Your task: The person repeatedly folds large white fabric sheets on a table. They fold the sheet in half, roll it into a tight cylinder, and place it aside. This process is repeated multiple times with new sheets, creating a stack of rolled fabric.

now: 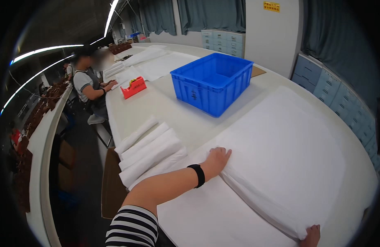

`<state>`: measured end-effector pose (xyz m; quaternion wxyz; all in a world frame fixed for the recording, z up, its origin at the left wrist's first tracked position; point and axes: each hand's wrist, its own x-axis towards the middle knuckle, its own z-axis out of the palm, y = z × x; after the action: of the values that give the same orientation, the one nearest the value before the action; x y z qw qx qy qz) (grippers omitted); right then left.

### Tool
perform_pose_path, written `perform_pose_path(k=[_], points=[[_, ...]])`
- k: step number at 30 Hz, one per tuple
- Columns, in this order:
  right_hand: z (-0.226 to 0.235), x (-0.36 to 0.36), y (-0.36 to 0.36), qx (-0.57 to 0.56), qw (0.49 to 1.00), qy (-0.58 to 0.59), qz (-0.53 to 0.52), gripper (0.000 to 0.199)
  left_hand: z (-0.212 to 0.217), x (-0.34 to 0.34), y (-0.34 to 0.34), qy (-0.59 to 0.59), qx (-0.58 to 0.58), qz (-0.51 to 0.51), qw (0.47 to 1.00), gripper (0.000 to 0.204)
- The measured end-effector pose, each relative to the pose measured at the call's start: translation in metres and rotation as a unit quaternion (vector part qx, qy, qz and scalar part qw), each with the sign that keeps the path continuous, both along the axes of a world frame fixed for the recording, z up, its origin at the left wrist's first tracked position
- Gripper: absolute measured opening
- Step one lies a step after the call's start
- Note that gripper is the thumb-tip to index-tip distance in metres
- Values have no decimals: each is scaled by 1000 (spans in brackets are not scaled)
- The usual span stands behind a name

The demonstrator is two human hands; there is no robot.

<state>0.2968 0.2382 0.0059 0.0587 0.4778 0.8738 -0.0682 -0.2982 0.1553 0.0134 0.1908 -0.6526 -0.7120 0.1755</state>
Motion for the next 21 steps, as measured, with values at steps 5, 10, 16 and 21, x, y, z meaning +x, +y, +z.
perform_pose_path(k=[5, 10, 16, 21], points=[[13, -27, 34, 80, 996, 33, -19, 41, 4, -10, 45, 58, -31, 27, 997, 37], [49, -34, -13, 53, 998, 22, -40, 58, 44, -1, 0, 48, -95, -98, 989, 8], [59, -24, -33, 172, 983, -45, 48, 67, 55, -5, -32, -131, -57, -233, 962, 8], [37, -25, 44, 134, 991, -21, 4, 49, 14, -27, 37, -186, 2, -150, 971, 37]])
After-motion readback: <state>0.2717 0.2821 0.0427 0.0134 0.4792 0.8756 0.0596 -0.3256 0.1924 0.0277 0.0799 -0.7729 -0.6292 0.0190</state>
